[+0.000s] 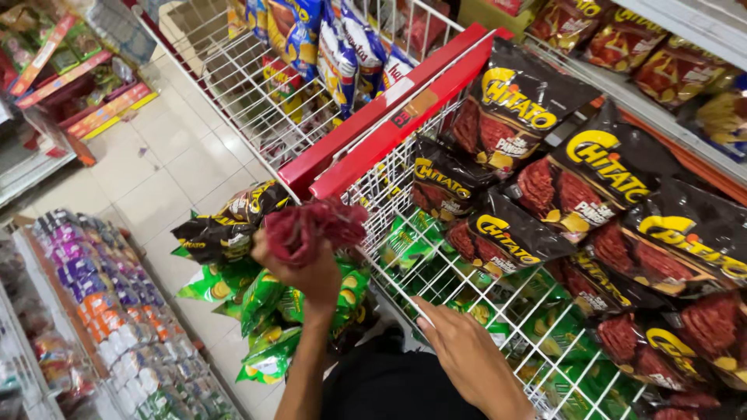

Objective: The person straightens bags of snacks and uses a cloth to wipe down a metal shelving rack in a supermarket aisle.

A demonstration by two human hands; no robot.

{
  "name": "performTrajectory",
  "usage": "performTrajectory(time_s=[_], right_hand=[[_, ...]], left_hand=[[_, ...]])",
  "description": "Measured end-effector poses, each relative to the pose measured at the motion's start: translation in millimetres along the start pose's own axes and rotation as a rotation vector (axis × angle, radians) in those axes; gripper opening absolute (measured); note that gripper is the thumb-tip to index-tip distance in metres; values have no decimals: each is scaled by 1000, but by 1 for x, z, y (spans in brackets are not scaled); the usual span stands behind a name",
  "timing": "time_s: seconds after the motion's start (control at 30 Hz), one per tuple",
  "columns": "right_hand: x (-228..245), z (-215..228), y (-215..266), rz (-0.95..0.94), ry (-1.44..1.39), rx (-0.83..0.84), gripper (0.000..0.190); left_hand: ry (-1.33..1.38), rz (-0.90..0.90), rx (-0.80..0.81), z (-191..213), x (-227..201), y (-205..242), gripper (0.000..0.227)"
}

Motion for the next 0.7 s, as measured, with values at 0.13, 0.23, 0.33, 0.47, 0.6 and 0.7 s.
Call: performTrajectory(time_s=[0.13,0.23,0.33,0.47,0.6,0.7], right_hand=[[0,0,2,41,26,2,47],[-3,-3,4,123,25,-37,44],[0,0,3,154,3,-56,43],[2,4,6,43,101,37,48],[7,2,12,124,84,-59,42],[8,2,11,76,100,-36,43]], left_hand=[[-126,-347,210,-17,-39,-67,60],[-156,-432,504,-29,-80,-107,54],[-153,-328,751,-44,-110,-136,51],[-197,-280,1052,-68,-120,-152,43],[-221,-441,1154,-95,-112,-152,46],[-249,-491,1172,-116,-104,-144,46]])
Point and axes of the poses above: each hand's wrist, its own y-axis away from the middle knuckle, its own z-axis out of the back of the hand, x = y × z, the point moved 2 cm from there along -y, towards the middle knuckle, and after that the axes turned 11 degrees about -z, right-handed, at the moved point
